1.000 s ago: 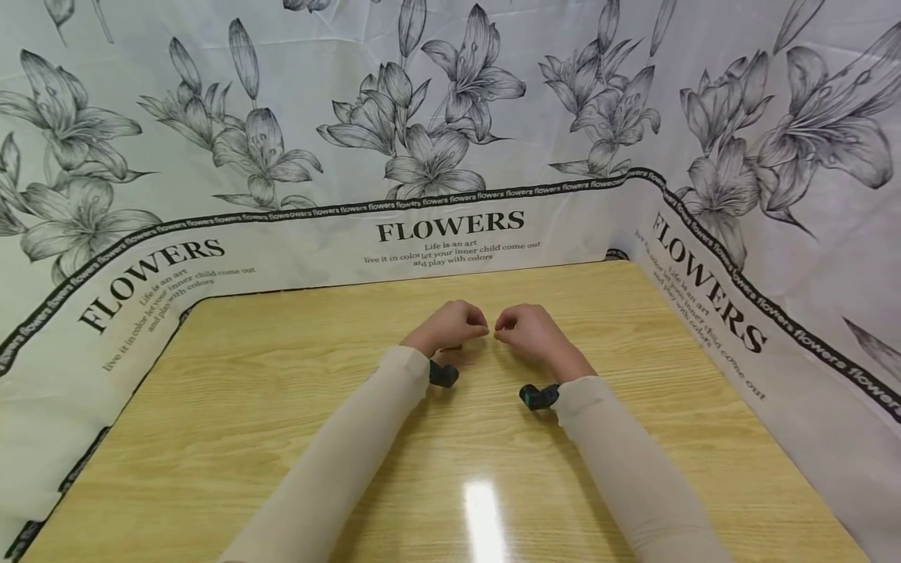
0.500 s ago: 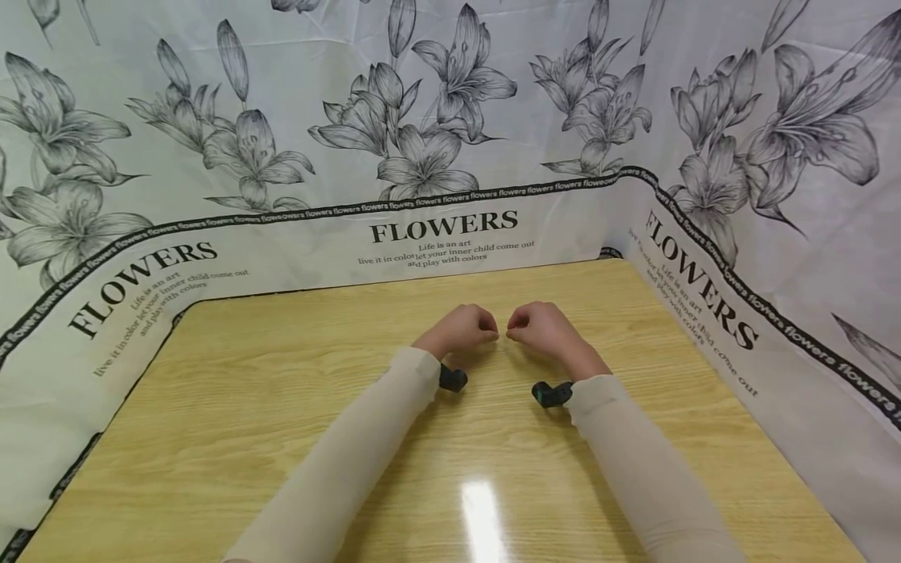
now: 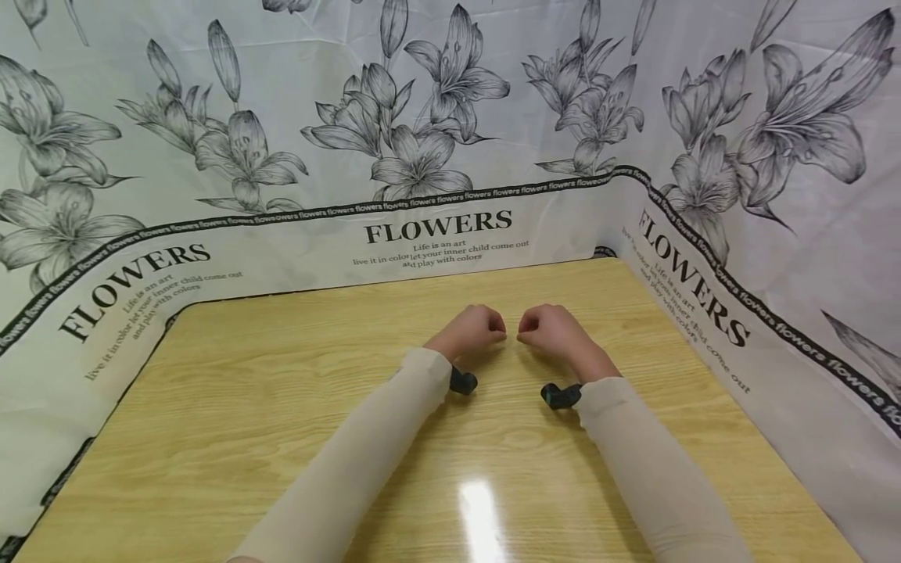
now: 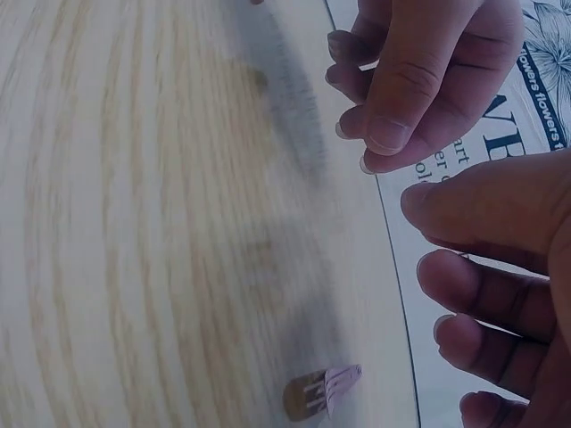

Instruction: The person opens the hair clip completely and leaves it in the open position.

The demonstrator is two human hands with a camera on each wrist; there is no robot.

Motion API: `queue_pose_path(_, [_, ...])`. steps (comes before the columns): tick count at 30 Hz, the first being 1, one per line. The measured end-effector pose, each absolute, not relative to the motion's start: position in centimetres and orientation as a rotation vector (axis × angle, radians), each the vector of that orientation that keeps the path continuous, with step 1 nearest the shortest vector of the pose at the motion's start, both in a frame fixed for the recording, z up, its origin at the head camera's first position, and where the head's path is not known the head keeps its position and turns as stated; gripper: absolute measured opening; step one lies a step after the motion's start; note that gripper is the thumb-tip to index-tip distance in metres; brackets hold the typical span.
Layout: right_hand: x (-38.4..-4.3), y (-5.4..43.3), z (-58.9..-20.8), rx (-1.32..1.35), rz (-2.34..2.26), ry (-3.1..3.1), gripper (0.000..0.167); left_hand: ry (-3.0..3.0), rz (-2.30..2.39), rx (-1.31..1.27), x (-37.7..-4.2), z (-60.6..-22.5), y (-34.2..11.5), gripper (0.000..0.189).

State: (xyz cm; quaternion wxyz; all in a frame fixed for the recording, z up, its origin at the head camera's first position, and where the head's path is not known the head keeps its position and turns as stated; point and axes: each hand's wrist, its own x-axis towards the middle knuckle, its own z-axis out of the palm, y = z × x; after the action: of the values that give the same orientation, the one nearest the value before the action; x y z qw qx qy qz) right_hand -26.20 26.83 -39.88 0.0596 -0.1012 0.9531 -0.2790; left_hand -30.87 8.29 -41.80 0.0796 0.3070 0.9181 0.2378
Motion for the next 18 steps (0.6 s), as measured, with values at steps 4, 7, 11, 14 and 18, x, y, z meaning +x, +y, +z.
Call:
queue_pose_path(4, [-26.3, 27.3, -40.2, -0.316, -0.823, 2.904, 0.012, 2.757, 0.683, 0.889, -30.7, -42.1, 8.9, 0.016])
queue_pose_path(7, [-26.4, 27.7, -40.4, -0.305, -0.807, 2.904, 0.013, 2.753, 0.676, 0.864, -30.4, -42.2, 9.3, 0.017])
queue_pose_path(11, [-26.4, 28.2, -40.6, -0.272, -0.776, 2.909, 0.014, 2.735, 0.669, 0.853, -30.2, -42.5, 9.7, 0.021])
queue_pose_path(14, [-26.2, 28.6, -40.6, -0.266, -0.757, 2.918, 0.015, 2.725, 0.661, 0.862, -30.2, -42.7, 10.0, 0.023])
queue_pose_path(18, [-26.1, 28.9, -40.6, -0.280, -0.747, 2.925, 0.015, 2.724, 0.651, 0.876, -30.2, -42.9, 10.4, 0.024])
